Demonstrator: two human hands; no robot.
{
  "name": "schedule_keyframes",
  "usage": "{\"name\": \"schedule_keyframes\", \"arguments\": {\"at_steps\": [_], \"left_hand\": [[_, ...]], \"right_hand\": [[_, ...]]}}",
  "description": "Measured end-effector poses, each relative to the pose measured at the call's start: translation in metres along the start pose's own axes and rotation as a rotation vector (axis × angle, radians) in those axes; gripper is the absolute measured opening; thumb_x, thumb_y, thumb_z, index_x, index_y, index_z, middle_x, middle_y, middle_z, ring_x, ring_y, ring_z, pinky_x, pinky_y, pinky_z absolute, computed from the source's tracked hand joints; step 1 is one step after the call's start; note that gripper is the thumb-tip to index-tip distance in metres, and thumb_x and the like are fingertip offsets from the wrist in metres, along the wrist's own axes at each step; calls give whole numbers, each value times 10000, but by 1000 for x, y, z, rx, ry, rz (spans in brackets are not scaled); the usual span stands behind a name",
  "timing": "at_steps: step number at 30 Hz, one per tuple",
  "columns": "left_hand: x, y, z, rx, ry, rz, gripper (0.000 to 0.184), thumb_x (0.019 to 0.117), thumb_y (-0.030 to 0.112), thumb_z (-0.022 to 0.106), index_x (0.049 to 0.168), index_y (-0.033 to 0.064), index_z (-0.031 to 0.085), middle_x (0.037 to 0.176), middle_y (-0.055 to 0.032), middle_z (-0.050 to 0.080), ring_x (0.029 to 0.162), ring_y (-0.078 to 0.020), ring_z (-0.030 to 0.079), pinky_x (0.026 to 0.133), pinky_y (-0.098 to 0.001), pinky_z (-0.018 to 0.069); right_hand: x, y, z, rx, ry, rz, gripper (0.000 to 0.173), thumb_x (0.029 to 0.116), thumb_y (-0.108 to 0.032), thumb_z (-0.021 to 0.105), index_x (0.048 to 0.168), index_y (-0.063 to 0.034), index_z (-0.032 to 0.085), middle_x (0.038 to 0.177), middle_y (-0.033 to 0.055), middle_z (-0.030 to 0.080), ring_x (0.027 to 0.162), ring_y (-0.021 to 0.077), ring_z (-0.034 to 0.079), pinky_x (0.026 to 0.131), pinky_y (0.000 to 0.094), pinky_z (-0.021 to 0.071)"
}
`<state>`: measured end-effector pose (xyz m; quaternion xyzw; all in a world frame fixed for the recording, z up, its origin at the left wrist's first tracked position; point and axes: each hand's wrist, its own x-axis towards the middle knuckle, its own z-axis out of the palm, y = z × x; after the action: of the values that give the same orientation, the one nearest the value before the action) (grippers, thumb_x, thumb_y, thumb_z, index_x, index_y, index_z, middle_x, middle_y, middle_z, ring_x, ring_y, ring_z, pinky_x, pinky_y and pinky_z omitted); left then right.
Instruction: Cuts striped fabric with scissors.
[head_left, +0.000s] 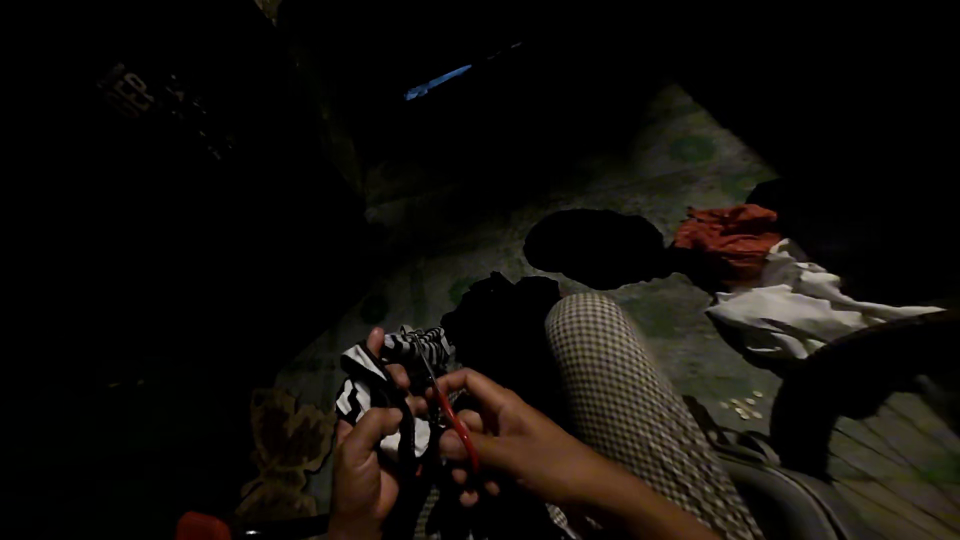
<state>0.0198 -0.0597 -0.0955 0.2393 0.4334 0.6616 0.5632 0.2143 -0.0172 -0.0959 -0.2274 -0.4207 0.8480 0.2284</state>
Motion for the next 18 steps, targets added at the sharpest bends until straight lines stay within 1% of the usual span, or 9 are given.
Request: {"name": "schedule_keyframes", "arguments": {"at_steps": [2,4,6,8,10,12,15,17,18], "left_hand": [[0,7,0,-2,6,-32,659,840,50,634,1484,71,497,1003,-119,695,788,-189,697,740,-357,616],[-2,17,1,62,24,-72,470,958,171,567,1414,57,552,1040,-122,710,805,-191,708,745,-352,621],[-5,27,4,107,21,-99,314,1019,260,523,1221,60,657,1031,-120,736,842,-201,729,762,-356,626],[-6,38,3,139,-46,-77,294,1050,202,458,1205,57,662,1146,-134,727,955,-212,728,836,-357,614],[-7,50,5,195,-80,-35,290,1025,116,477,1266,34,615,1197,-135,711,1044,-227,709,875,-364,602],[-8,65,14,302,-80,25,334,1026,41,444,1360,23,458,1248,-119,696,1110,-245,697,900,-396,607],[-9,81,30,387,-98,138,475,980,-41,481,1434,-10,344,1314,-160,658,1114,-334,698,906,-481,616],[-7,91,35,458,-166,211,557,945,-57,556,1459,-29,341,1378,-213,607,1112,-397,691,880,-511,628],[-2,96,34,488,-225,235,578,926,-32,614,1449,-21,369,1386,-228,596,1090,-415,694,843,-510,638]], "right_hand": [[-4,1,4,-299,147,-169,457,1003,-222,656,1410,-134,468,961,35,660,738,106,651,651,270,581],[-8,4,8,-789,418,-381,455,1004,-283,633,1430,-158,530,1129,14,692,959,103,677,821,309,595],[-7,8,8,-1150,676,-523,480,945,-301,675,1409,-215,585,1181,62,658,1023,227,646,814,418,581],[-7,12,9,-1313,804,-463,514,925,-355,690,1418,-261,583,1256,101,622,1060,294,625,821,475,552],[-9,23,13,-1326,877,-401,518,911,-313,712,1411,-243,597,1287,149,612,1104,347,619,811,501,560],[-14,33,15,-1263,918,-391,501,934,-277,699,1418,-217,589,1322,188,580,1133,356,614,807,464,584],[-27,32,2,-1045,912,-323,496,961,-222,672,1443,-173,563,1407,223,505,1221,313,588,956,386,566],[-33,25,-18,-842,853,-203,558,932,-128,673,1471,-159,530,1399,207,497,1194,274,593,966,370,550],[-33,23,-29,-734,821,-166,605,889,-86,689,1467,-160,526,1367,184,535,1169,264,603,954,384,551]]}}
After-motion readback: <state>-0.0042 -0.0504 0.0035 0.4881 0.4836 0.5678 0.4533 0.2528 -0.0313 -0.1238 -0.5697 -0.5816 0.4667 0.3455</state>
